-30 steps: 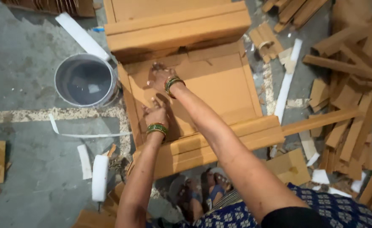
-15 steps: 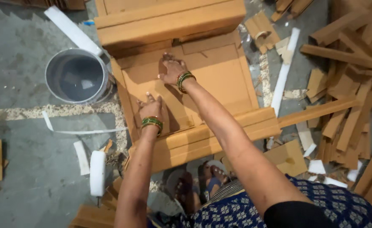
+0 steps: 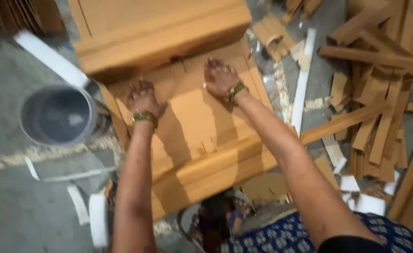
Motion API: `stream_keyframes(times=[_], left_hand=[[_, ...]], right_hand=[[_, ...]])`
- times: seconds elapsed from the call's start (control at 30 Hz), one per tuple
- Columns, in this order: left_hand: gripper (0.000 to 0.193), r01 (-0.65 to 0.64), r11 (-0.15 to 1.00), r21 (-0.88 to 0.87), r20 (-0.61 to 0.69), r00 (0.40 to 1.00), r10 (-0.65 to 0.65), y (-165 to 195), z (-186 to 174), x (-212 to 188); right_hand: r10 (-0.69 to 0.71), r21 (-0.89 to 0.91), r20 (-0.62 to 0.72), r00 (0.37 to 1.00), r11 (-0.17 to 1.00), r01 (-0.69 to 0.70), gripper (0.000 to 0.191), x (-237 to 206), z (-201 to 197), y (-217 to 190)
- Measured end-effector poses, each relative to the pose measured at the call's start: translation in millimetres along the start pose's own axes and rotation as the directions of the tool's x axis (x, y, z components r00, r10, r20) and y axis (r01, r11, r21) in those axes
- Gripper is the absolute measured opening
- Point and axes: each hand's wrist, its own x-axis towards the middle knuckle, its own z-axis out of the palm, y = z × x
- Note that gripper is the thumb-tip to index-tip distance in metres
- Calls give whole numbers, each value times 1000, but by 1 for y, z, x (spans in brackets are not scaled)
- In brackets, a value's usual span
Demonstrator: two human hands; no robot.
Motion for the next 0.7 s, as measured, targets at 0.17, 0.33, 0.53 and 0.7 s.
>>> stream_keyframes(times=[0.17,0.33,0.53,0.7], left_hand=[[104,36,999,20,91,995,-38,2,3,-3],[112,67,988,141,227,969,-98,15,-8,16],[115,-5,995,102,197,980,-15,8,0,14],[116,39,989,143,263,962,-76,16,-6,19]], right_hand=[[-28,-8,-41,999,1000,28,93,1,7,2],[0,82,-20,1000,997,2,92,15,-8,10],[47,-73,-100,994,996,-54,94,18,-3,-2],[104,-48,23,994,994,-103,87,19,-18,-10]])
